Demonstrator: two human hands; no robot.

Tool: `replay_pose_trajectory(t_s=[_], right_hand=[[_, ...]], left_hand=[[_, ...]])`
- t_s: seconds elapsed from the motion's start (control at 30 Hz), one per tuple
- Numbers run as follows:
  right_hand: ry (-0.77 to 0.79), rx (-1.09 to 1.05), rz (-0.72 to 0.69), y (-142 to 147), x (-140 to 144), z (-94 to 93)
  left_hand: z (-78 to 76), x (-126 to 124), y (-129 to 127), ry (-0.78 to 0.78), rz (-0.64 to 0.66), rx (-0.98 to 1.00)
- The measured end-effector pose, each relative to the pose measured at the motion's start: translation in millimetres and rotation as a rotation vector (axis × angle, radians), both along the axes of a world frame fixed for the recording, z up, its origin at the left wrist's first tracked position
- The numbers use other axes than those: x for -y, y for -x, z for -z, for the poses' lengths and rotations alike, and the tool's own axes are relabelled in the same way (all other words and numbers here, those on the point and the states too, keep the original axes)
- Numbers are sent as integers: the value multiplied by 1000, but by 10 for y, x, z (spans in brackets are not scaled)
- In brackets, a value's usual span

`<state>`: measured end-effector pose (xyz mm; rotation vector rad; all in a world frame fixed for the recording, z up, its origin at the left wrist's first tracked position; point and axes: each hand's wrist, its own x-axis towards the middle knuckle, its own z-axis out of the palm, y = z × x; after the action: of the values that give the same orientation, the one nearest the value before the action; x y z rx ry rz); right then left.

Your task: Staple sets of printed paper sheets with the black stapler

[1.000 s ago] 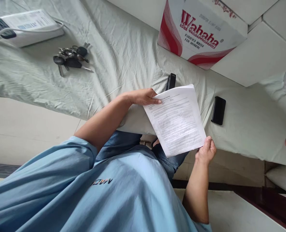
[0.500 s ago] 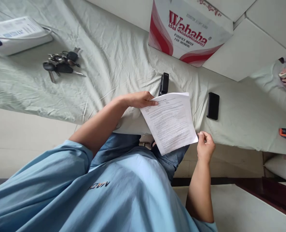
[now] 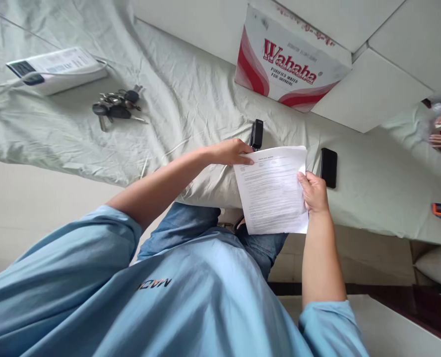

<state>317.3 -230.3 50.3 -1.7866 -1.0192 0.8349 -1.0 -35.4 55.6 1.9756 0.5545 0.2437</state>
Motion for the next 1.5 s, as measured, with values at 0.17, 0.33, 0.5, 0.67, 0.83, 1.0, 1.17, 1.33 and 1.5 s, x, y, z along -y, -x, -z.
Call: replay_pose_trajectory(t_s=[0.17, 0.33, 0.5, 0.67, 0.83, 1.0, 1.17, 1.33, 1.5], right_hand=[[198, -225, 81, 7, -168, -7], [331, -283, 117, -29, -261, 51], [307, -249, 169, -83, -312, 200], [189, -219, 190, -113, -228, 371], [144, -206, 203, -111, -148, 427], [218, -207, 204, -153, -170, 426], [184, -217, 247, -175, -188, 444], [133, -219, 277, -140, -188, 446], [88, -205, 239, -119, -175, 447]], left_hand=[[129, -15, 22, 115, -299, -88], [202, -43, -164, -6, -503, -204], [298, -112, -338, -91, -547, -207], [441, -122, -311, -77, -527, -13], [462, -115, -262, -118, -498, -13], [426, -90, -317, -147, -522, -109], [456, -63, -291, -117, -574, -53], [499, -54, -261, -92, -589, -13], [533, -68, -262, -85, -582, 24]])
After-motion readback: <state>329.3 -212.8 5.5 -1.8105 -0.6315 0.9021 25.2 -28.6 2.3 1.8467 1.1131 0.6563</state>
